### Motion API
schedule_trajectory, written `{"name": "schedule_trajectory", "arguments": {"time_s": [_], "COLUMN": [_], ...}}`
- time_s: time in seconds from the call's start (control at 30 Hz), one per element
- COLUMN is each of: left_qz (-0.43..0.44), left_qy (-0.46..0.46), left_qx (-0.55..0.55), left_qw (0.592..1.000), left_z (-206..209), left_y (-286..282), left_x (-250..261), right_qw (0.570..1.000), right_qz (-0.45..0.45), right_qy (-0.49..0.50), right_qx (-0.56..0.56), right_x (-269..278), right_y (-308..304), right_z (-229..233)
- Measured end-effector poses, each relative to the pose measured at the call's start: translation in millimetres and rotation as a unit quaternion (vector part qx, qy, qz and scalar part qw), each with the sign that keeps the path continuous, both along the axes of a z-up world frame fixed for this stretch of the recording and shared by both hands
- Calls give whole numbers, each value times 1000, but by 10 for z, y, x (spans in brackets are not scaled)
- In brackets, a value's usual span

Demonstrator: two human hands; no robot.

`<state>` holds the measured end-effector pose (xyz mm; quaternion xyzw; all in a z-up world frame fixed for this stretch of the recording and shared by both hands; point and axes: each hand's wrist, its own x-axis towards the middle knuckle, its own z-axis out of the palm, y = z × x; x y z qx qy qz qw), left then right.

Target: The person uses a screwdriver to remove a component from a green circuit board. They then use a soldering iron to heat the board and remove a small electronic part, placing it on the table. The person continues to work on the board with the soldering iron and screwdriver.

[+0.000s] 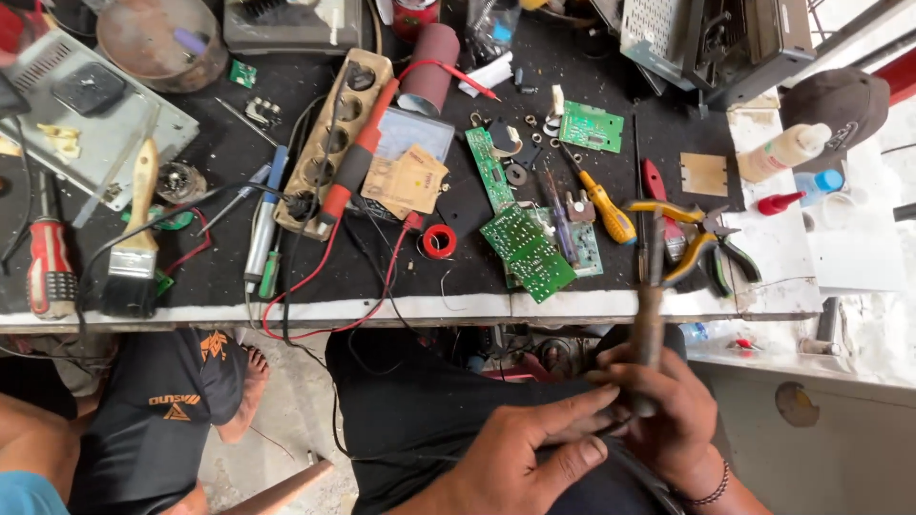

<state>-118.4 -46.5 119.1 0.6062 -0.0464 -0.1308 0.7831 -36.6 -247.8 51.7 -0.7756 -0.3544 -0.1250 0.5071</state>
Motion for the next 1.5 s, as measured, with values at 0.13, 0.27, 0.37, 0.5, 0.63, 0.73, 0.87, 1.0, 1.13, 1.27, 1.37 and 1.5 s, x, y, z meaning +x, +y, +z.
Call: {"name": "schedule_trajectory", "arguments": {"time_s": [0.13,0.27,0.37,0.5,0.63,0.73,0.87,1.0,1.13,1.27,1.37,1.5], "left_qz": [170,240,268,281,271,282,292,299,302,270,265,262], "left_qy": [-152,-133,-117,-112,-98,-93,-93,-78,-38,-5,-13,-38], "left_qx": [231,389,384,360,370,354,290,142,62,-42,-51,-34], "left_qw": [946,879,876,883,883,887,907,941,950,962,963,964], "left_z": [-390,-792,-847,-877,-893,-921,-836,-759,-944,-769,-653,-529], "left_y": [178,439,465,466,465,455,402,319,240,155,133,104], "left_x": [282,569,699,774,806,829,838,889,996,990,978,964], "right_qw": [997,998,998,998,996,992,994,984,964,937,938,938], "right_qz": [-67,-11,-16,-54,-57,-83,-107,-74,-23,-18,-20,-7], "right_qy": [-29,-13,-15,-43,-44,-33,29,102,169,230,237,235], "right_qx": [20,63,51,-12,-55,-84,-22,124,202,263,252,255], "right_x": [168,415,578,641,683,662,687,741,714,669,618,607], "right_y": [-159,-38,179,539,715,767,708,639,546,454,428,423], "right_z": [-17,33,-35,-116,-253,-195,-136,-153,-182,-97,4,49]}}
